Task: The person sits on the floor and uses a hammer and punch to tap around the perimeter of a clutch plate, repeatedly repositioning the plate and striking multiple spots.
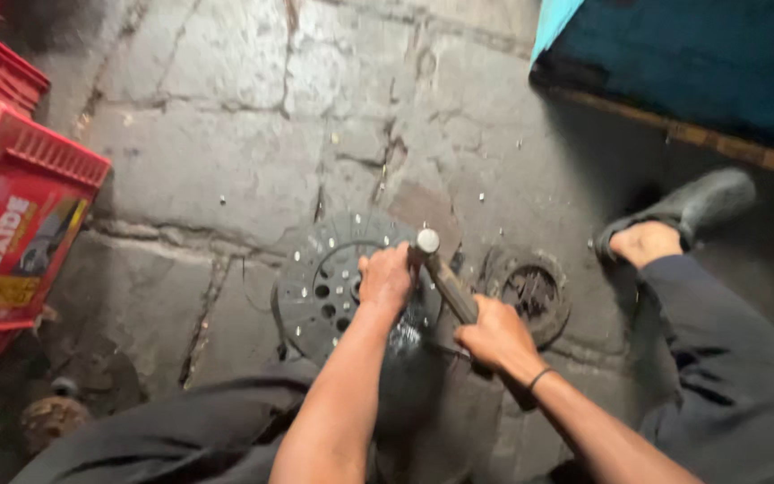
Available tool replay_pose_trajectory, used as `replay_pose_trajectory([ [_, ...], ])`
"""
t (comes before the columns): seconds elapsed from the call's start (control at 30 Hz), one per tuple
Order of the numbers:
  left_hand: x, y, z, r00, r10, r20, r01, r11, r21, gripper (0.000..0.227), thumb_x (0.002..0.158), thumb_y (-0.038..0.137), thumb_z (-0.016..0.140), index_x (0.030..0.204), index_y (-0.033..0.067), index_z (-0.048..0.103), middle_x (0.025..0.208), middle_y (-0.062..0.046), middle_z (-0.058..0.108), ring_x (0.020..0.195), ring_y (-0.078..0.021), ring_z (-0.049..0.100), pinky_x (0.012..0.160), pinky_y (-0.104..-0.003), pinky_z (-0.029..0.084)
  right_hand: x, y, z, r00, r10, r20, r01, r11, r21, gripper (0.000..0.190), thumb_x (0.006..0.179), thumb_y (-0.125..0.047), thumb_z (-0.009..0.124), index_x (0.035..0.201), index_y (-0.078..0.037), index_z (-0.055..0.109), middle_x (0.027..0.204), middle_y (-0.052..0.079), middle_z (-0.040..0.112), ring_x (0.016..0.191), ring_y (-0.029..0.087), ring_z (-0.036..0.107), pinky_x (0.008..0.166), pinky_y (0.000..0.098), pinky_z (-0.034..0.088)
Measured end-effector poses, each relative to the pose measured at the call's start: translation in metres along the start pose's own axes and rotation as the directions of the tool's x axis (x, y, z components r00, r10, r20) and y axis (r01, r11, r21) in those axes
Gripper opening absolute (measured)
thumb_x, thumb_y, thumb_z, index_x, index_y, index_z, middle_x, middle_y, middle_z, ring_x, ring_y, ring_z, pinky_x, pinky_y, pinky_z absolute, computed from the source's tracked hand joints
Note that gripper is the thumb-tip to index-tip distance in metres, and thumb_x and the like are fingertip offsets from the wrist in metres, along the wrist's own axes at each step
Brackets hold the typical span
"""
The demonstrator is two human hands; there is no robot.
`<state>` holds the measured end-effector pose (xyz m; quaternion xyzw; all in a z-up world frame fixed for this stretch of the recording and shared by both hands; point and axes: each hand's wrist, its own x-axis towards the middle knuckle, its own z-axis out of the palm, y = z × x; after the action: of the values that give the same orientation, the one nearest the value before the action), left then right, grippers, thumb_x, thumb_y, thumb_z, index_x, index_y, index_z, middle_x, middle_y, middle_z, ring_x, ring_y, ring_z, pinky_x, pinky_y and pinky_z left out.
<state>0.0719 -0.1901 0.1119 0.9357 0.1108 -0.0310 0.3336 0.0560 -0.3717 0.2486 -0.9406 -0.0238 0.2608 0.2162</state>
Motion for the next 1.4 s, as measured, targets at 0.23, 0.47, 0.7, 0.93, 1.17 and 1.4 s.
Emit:
replay_pose_trajectory([
  [0.23, -0.004, -0.003, 0.013, 1.0, -0.022, -0.014, 0.022, 1.0, 0.011, 0.018, 0.08, 0.02, 0.069, 0.097, 0.0152, 0.064, 0.095, -0.01, 0.072, 0.101, -0.0337, 0.066, 0.091, -0.059, 0.039, -0.03, -0.064, -0.095, 0.884, -0.342, -0.32, 0.435, 0.852, 0.291, 0.025, 0.073, -0.01, 0.08, 0.093, -0.004, 0.065, 0.069, 0.009, 0.067, 0.059, 0.018, 0.061, 0.056, 0.035, 0.05],
  [0.47, 0.001, -0.005, 0.015, 1.0, -0.014, -0.021, 0.016, 0.999, 0.052, 0.02, 0.091, 0.032, 0.068, 0.098, 0.0138, 0.062, 0.094, -0.01, 0.072, 0.096, -0.0349, 0.067, 0.086, -0.056, 0.042, -0.026, -0.085, -0.127, 0.429, -0.556, -0.712, 0.901, 0.206, 0.382, 0.022, 0.101, 0.0, 0.065, 0.109, -0.007, 0.045, 0.093, 0.009, 0.057, 0.081, 0.017, 0.063, 0.083, 0.0356, 0.061],
  [0.7, -0.008, -0.006, 0.009, 1.0, 0.013, -0.012, -0.013, 0.999, 0.044, 0.017, 0.085, 0.025, 0.069, 0.098, 0.0163, 0.063, 0.093, -0.01, 0.072, 0.098, -0.0347, 0.067, 0.089, -0.057, 0.041, -0.004, -0.013, -0.009, 0.997, 0.081, 0.018, -0.08, 0.996, -0.046, 0.029, 0.07, -0.017, 0.069, 0.098, -0.01, 0.074, 0.091, 0.023, 0.072, 0.091, 0.044, 0.069, 0.081, 0.0513, 0.054],
  [0.93, 0.002, -0.008, 0.01, 1.0, 0.013, -0.015, -0.011, 0.997, 0.074, 0.027, 0.079, 0.021, 0.072, 0.104, 0.0167, 0.062, 0.094, -0.009, 0.072, 0.099, -0.0346, 0.066, 0.088, -0.056, 0.04, -0.017, -0.062, -0.069, 0.997, -0.029, -0.076, 0.046, 0.97, 0.24, 0.029, 0.066, -0.015, 0.076, 0.093, -0.007, 0.07, 0.067, 0.016, 0.071, 0.06, 0.023, 0.069, 0.059, 0.0384, 0.053],
  [1.17, -0.003, -0.009, 0.016, 0.999, -0.024, 0.022, 0.023, 0.998, 0.062, 0.02, 0.085, 0.026, 0.071, 0.099, 0.0148, 0.061, 0.096, -0.009, 0.072, 0.099, -0.0339, 0.067, 0.088, -0.055, 0.041, -0.03, -0.104, -0.138, 0.516, -0.546, -0.66, 0.847, 0.211, 0.488, 0.022, 0.101, -0.007, 0.069, 0.109, -0.005, 0.049, 0.093, 0.006, 0.062, 0.082, 0.016, 0.064, 0.081, 0.0339, 0.059],
  [1.4, -0.006, -0.008, 0.016, 1.0, 0.001, 0.0, -0.001, 0.997, 0.078, 0.016, 0.085, 0.021, 0.067, 0.098, 0.015, 0.062, 0.093, -0.009, 0.073, 0.099, -0.034, 0.067, 0.089, -0.057, 0.041, -0.002, -0.023, -0.017, 0.993, -0.097, -0.061, 0.095, 0.995, -0.031, 0.037, 0.066, -0.018, 0.077, 0.099, -0.002, 0.068, 0.089, 0.024, 0.072, 0.085, 0.038, 0.072, 0.076, 0.0456, 0.056],
])
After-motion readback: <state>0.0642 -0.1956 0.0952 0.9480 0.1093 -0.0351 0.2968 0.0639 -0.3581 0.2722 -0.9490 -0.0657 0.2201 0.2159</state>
